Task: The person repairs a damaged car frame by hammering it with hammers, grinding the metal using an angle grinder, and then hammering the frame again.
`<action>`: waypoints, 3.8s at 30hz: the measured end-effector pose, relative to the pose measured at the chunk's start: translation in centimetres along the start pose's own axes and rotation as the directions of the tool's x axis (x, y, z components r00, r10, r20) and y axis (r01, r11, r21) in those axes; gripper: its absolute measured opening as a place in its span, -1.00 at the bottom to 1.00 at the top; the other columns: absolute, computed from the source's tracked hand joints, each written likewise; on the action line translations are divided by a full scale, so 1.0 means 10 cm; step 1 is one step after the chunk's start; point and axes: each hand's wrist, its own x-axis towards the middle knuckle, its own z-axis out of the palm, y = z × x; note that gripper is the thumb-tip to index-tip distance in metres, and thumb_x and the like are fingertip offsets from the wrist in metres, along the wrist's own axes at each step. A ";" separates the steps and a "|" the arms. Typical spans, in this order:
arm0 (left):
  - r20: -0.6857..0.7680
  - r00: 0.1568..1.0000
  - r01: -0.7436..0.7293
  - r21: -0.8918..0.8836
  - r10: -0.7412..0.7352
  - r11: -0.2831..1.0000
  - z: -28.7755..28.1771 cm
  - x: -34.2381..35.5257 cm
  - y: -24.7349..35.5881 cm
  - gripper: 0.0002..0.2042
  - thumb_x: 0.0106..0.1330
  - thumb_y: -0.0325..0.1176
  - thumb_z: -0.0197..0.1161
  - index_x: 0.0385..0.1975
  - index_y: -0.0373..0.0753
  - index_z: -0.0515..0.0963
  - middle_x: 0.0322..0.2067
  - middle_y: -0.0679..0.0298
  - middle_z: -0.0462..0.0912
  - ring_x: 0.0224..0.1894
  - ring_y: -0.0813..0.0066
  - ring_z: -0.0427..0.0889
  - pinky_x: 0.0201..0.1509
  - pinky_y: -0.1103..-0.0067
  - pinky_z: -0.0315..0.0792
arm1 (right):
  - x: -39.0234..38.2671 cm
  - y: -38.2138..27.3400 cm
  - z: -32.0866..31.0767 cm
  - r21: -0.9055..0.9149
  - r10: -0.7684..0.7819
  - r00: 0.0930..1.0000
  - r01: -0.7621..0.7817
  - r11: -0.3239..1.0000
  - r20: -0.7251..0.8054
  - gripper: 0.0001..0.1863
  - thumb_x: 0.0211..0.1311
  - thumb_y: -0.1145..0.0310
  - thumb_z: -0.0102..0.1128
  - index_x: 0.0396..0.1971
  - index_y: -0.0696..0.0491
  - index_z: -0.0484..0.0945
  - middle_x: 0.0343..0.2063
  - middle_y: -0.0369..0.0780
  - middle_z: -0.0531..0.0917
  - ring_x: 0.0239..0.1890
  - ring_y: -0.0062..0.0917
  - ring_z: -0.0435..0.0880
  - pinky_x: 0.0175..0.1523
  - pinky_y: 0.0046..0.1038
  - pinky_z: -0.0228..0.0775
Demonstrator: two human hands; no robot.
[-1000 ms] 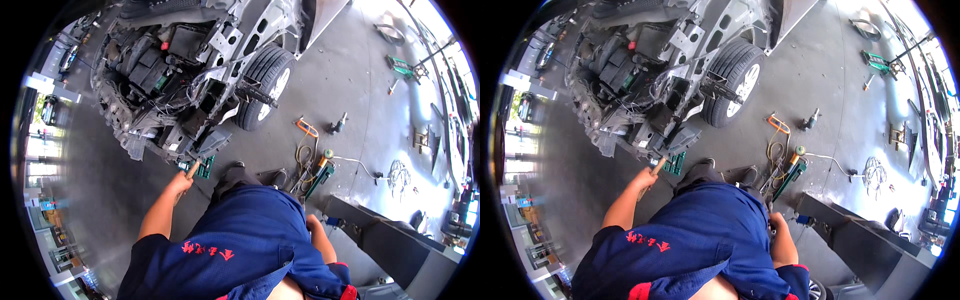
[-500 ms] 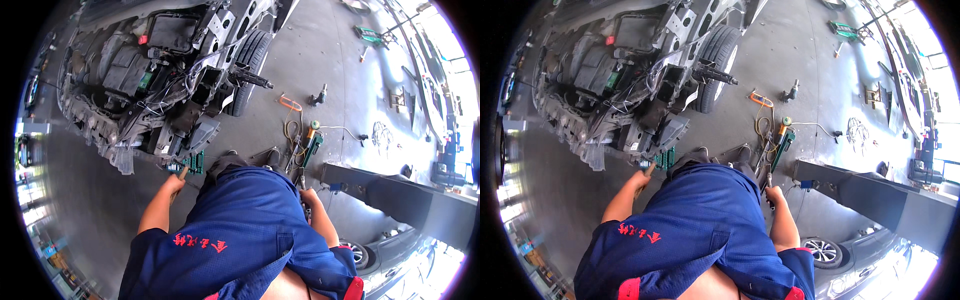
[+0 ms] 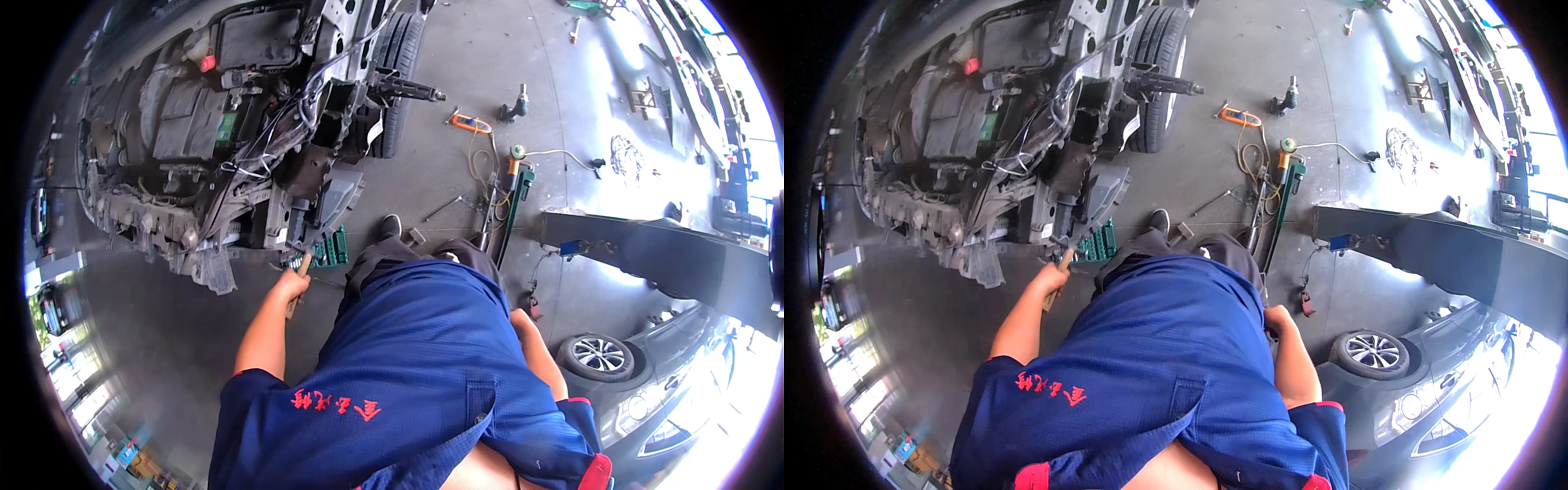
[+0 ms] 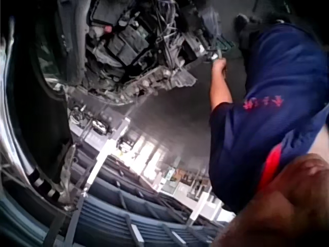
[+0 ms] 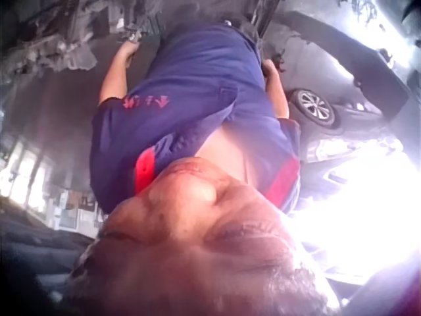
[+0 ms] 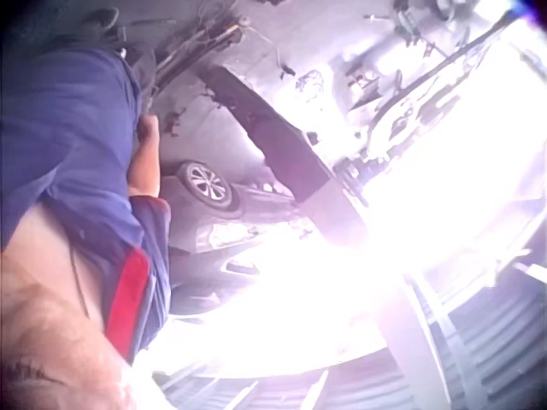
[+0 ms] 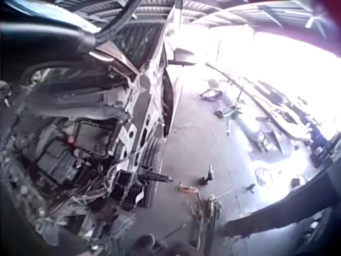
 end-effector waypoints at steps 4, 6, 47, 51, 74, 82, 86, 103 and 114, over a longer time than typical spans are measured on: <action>-0.205 0.977 -0.097 -0.160 0.063 0.982 0.25 -0.05 0.08 -0.64 0.36 -0.22 0.24 -0.12 -0.43 0.42 -0.58 0.18 0.56 -0.66 0.38 0.55 -0.62 0.40 0.47 | 0.25 0.08 -0.10 -0.097 -0.063 0.998 0.061 0.993 -0.017 -0.47 0.14 0.07 0.33 -0.53 0.38 0.64 -0.60 -0.03 0.67 -0.61 -0.31 0.66 -0.50 -0.21 0.45; -0.232 0.967 -0.156 -0.213 0.105 0.965 0.43 -0.23 0.32 -0.68 0.36 -0.24 0.26 -0.12 -0.38 0.44 -0.60 0.22 0.53 -0.66 0.41 0.52 -0.63 0.41 0.46 | 1.19 0.63 -0.10 -0.386 -0.330 0.944 0.298 0.873 -0.016 -0.46 0.19 0.05 0.30 -0.46 0.38 0.66 -0.50 0.06 0.71 -0.44 -0.21 0.76 -0.34 -0.17 0.56; -0.420 0.891 -0.096 0.193 0.171 0.977 1.38 -1.86 1.34 -0.51 0.25 -0.16 0.30 0.07 -0.36 0.45 -0.25 -0.01 0.70 -0.41 0.24 0.74 -0.46 0.39 0.63 | 1.55 1.15 -0.08 0.574 -0.197 0.975 0.104 0.812 0.101 -0.59 0.38 0.19 0.17 -0.60 0.15 0.49 -0.70 -0.21 0.48 -0.72 -0.36 0.48 -0.58 -0.27 0.35; -0.438 0.885 -0.112 0.128 0.158 0.985 1.38 -1.77 1.27 -0.52 0.24 -0.16 0.30 0.06 -0.36 0.46 -0.25 0.00 0.70 -0.41 0.23 0.74 -0.45 0.39 0.63 | 1.57 1.19 -0.09 0.446 -0.173 0.980 0.112 0.888 0.098 -0.57 0.33 0.20 0.23 -0.52 0.33 0.58 -0.60 -0.07 0.63 -0.59 -0.25 0.66 -0.48 -0.20 0.48; -0.305 0.950 -0.084 -0.054 0.064 0.995 0.74 -0.87 0.76 -0.67 0.33 -0.27 0.27 -0.08 -0.40 0.48 -0.55 0.21 0.56 -0.61 0.44 0.56 -0.60 0.44 0.47 | 0.78 0.51 -0.05 0.352 -0.086 0.996 0.074 0.933 0.018 -0.67 0.30 0.32 0.15 -0.59 0.25 0.48 -0.66 -0.11 0.55 -0.67 -0.25 0.60 -0.56 -0.20 0.43; -0.107 0.979 -0.162 0.098 0.173 0.982 0.37 -0.22 0.74 -0.69 0.32 -0.26 0.25 -0.12 -0.39 0.47 -0.58 0.23 0.54 -0.63 0.41 0.54 -0.61 0.40 0.47 | 0.62 -0.38 0.18 0.203 -0.070 0.998 0.066 0.977 0.012 -0.60 0.19 0.19 0.20 -0.46 0.32 0.64 -0.54 0.00 0.70 -0.52 -0.23 0.75 -0.40 -0.17 0.57; 0.015 0.995 -0.097 0.263 0.096 0.960 0.19 0.12 0.88 -0.68 0.30 -0.24 0.25 -0.13 -0.39 0.50 -0.58 0.19 0.57 -0.64 0.37 0.58 -0.60 0.39 0.49 | 0.35 -0.84 0.24 0.087 -0.151 0.982 0.161 0.983 -0.117 -0.61 0.14 0.22 0.26 -0.27 0.30 0.69 -0.29 0.11 0.74 -0.17 -0.11 0.77 -0.03 -0.19 0.58; 0.000 0.999 -0.048 0.236 0.049 0.971 1.01 0.36 3.02 -0.76 0.35 -0.33 0.22 -0.15 -0.37 0.46 -0.64 0.23 0.53 -0.68 0.41 0.56 -0.64 0.42 0.47 | 2.49 0.38 0.02 0.474 0.112 0.946 -0.252 0.844 0.303 -0.81 0.20 0.39 0.15 -0.51 0.19 0.60 -0.57 -0.07 0.64 -0.59 -0.28 0.65 -0.45 -0.09 0.52; 0.034 0.992 -0.123 0.390 0.119 0.913 3.39 3.57 4.04 -0.75 0.35 -0.25 0.28 -0.32 -0.35 0.50 -0.67 0.26 0.52 -0.70 0.44 0.49 -0.63 0.42 0.41 | 5.30 -0.46 -0.26 -0.062 0.022 0.999 -0.019 0.998 0.037 -0.62 0.32 0.27 0.08 -0.01 0.21 0.61 -0.08 0.09 0.71 0.05 -0.06 0.69 0.13 -0.14 0.54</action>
